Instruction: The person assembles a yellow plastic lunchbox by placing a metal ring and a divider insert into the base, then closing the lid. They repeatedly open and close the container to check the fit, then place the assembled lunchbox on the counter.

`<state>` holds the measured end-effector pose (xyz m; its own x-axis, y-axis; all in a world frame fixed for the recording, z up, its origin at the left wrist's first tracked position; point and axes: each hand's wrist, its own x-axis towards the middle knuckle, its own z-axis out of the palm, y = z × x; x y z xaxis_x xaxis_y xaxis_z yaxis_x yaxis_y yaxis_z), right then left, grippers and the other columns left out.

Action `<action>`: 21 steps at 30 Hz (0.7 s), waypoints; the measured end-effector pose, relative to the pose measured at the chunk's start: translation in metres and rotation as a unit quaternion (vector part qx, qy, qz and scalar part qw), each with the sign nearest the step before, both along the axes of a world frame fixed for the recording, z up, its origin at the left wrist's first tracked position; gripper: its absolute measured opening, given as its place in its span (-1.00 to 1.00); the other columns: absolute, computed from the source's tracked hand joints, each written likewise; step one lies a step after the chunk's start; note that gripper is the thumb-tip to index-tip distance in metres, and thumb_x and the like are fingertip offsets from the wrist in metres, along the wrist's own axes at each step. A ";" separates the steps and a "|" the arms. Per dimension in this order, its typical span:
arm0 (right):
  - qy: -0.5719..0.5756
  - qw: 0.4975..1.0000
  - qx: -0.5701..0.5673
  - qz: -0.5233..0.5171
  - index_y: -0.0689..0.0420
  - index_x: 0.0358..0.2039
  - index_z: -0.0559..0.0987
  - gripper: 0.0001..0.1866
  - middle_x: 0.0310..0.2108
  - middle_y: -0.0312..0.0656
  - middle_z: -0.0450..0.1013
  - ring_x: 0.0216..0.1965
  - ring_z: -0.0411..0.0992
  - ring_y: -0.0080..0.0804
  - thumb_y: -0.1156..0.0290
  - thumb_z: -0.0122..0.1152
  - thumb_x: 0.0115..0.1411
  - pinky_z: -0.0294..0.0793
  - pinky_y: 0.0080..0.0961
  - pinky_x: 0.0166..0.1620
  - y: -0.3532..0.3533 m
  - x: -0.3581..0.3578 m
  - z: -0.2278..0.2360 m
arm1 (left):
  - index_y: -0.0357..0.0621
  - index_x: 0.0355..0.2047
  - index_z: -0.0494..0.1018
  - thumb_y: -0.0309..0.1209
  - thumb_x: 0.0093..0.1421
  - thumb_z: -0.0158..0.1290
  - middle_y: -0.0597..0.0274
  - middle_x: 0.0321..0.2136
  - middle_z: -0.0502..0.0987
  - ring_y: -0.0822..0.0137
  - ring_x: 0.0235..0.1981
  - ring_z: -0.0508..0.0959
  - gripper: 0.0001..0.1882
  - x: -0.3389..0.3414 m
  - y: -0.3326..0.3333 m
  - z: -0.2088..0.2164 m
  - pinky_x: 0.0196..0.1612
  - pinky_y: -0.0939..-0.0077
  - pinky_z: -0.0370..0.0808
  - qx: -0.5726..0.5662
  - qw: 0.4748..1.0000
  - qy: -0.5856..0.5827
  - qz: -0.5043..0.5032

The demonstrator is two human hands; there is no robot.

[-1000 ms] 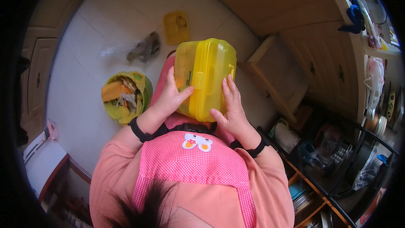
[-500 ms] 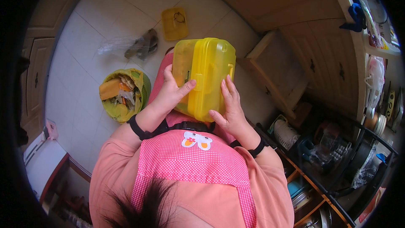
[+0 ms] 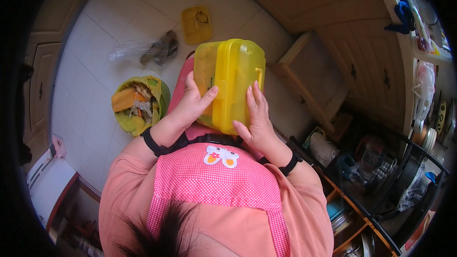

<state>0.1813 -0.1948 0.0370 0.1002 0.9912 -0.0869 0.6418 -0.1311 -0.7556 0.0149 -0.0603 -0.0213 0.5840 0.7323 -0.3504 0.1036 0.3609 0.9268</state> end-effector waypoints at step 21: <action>-0.019 1.000 -0.017 0.017 0.03 0.38 -0.08 -0.05 0.38 0.15 -0.27 0.33 -0.12 0.22 0.12 0.23 0.12 0.00 -0.03 0.32 0.000 0.003 -0.008 | -0.18 0.17 -0.14 -0.37 0.15 0.22 0.06 0.13 0.21 0.26 0.18 0.26 -0.19 0.001 0.008 0.006 0.22 0.38 0.25 -0.103 0.994 0.009 0.024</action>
